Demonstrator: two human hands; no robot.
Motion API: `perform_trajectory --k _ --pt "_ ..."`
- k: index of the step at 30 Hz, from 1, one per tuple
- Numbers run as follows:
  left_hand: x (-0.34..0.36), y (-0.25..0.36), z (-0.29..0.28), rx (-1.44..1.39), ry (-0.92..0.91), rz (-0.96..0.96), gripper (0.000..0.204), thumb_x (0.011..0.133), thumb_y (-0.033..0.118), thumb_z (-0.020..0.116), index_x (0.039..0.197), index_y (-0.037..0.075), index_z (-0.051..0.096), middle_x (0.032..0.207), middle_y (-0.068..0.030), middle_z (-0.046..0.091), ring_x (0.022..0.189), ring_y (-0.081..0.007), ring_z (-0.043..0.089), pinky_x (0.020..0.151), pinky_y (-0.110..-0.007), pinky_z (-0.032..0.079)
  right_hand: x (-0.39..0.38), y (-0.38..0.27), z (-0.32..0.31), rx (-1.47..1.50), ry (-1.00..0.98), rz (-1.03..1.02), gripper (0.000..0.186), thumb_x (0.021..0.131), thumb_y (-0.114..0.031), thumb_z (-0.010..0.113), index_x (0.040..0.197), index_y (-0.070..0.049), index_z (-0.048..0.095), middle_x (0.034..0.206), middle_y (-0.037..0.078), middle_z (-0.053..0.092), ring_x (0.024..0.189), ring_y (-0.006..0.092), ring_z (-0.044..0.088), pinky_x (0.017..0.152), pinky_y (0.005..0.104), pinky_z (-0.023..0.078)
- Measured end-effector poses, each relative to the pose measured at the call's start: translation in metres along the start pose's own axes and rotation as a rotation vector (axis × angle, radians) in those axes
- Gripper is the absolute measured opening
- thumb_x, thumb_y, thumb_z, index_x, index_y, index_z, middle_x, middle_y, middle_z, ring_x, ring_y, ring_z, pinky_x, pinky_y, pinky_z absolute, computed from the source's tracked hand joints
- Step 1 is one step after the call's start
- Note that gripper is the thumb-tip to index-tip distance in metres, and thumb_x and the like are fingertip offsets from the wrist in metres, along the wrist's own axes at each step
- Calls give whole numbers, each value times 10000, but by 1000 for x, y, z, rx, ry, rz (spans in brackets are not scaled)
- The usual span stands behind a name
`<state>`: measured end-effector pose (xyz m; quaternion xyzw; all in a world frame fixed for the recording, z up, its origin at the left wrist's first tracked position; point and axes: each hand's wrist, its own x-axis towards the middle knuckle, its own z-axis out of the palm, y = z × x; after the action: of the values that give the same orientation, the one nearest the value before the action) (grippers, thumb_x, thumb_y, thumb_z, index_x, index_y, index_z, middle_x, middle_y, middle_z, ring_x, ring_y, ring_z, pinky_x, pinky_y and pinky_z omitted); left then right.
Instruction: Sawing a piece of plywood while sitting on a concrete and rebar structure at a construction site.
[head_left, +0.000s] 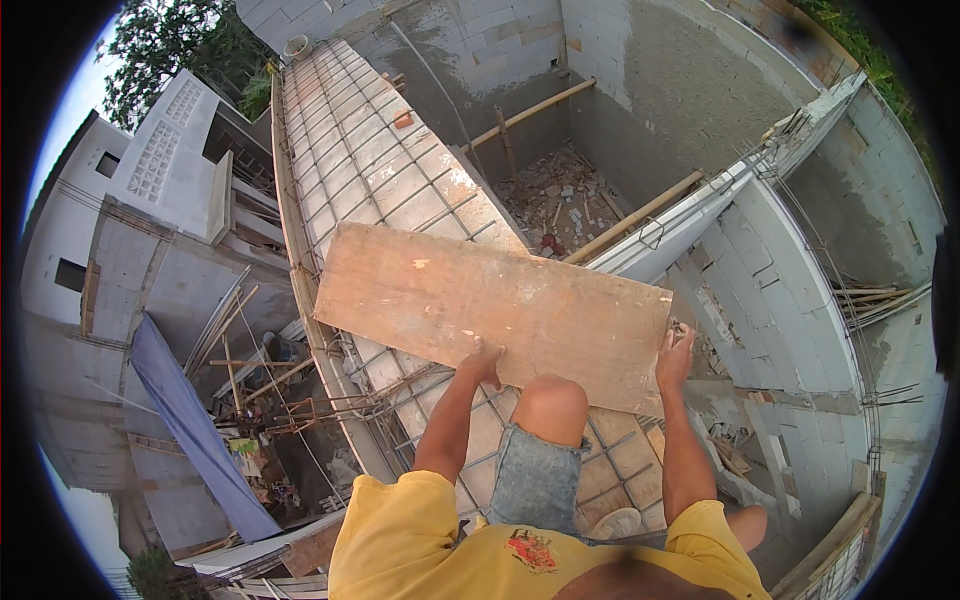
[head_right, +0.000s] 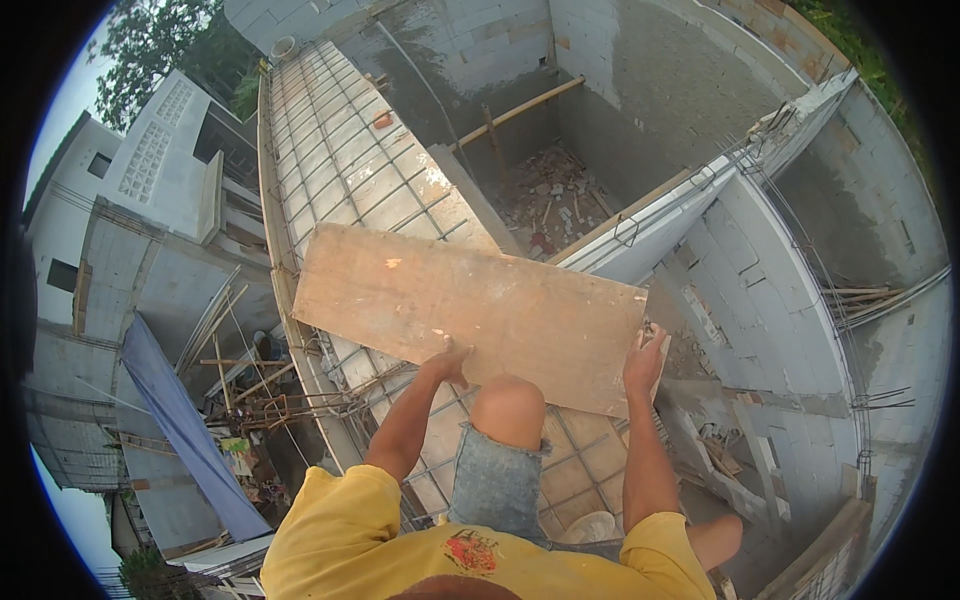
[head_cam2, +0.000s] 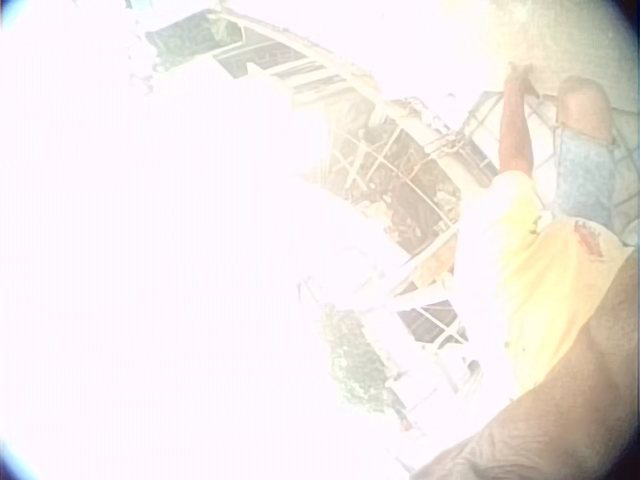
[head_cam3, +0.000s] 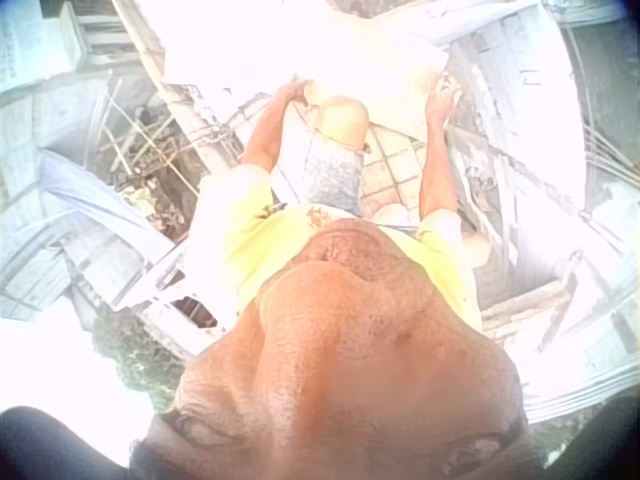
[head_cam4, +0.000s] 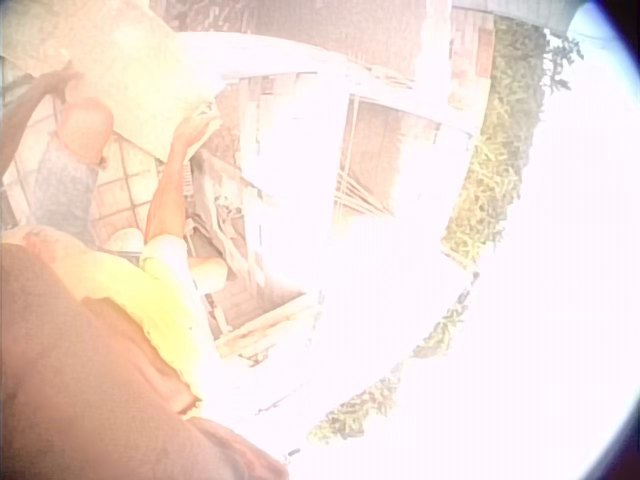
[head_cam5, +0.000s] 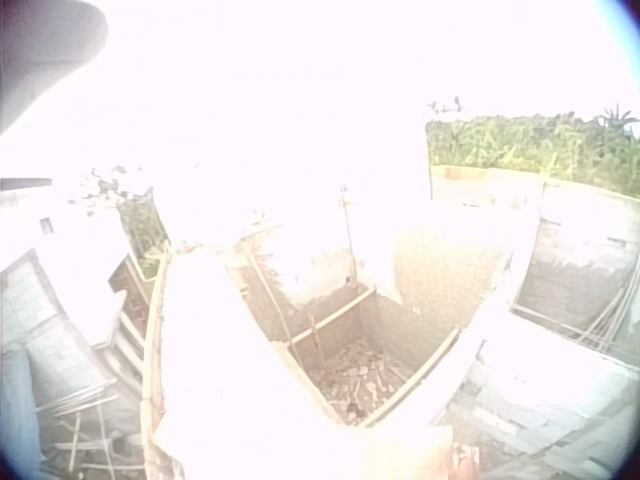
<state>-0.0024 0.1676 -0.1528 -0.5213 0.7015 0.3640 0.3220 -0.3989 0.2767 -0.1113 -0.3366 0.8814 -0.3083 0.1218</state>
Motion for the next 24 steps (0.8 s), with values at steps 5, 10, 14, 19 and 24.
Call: perform_trajectory --k 5,10,14,19,24 --pt "-2 4 -4 -8 -21 -3 1230 591 321 919 1576 290 184 1546 -404 -85 1301 -492 471 1071 -438 438 1 4 2 -6 32 -19 347 991 -243 554 1288 -107 436 941 289 666 907 485 636 747 537 468" --pt "1 1 -2 -1 -22 7 1231 596 324 921 1577 287 179 1539 -411 -96 1284 -493 487 1065 -435 447 0 1 -1 10 11 1 348 992 -248 553 1287 -107 436 960 289 665 923 483 636 758 540 469" --pt "3 -6 2 0 -11 0 1234 596 325 923 1578 287 175 1537 -412 -103 1272 -491 500 1063 -434 451 -1 -2 1 10 7 -4 349 992 -256 551 1286 -105 437 966 285 666 936 482 636 768 539 473" --pt "-1 4 -3 -2 -17 -8 1232 591 322 925 1576 291 185 1539 -411 -90 1277 -488 498 1067 -434 448 0 -2 -3 1 -2 21 348 992 -256 551 1284 -104 438 961 283 667 933 483 636 767 537 474" --pt "-1 2 0 6 23 -7 1228 578 305 926 1572 294 206 1548 -405 -52 1316 -478 463 1070 -442 441 0 1 1 19 14 -16 344 992 -252 551 1280 -103 438 961 288 665 930 480 637 762 534 473"
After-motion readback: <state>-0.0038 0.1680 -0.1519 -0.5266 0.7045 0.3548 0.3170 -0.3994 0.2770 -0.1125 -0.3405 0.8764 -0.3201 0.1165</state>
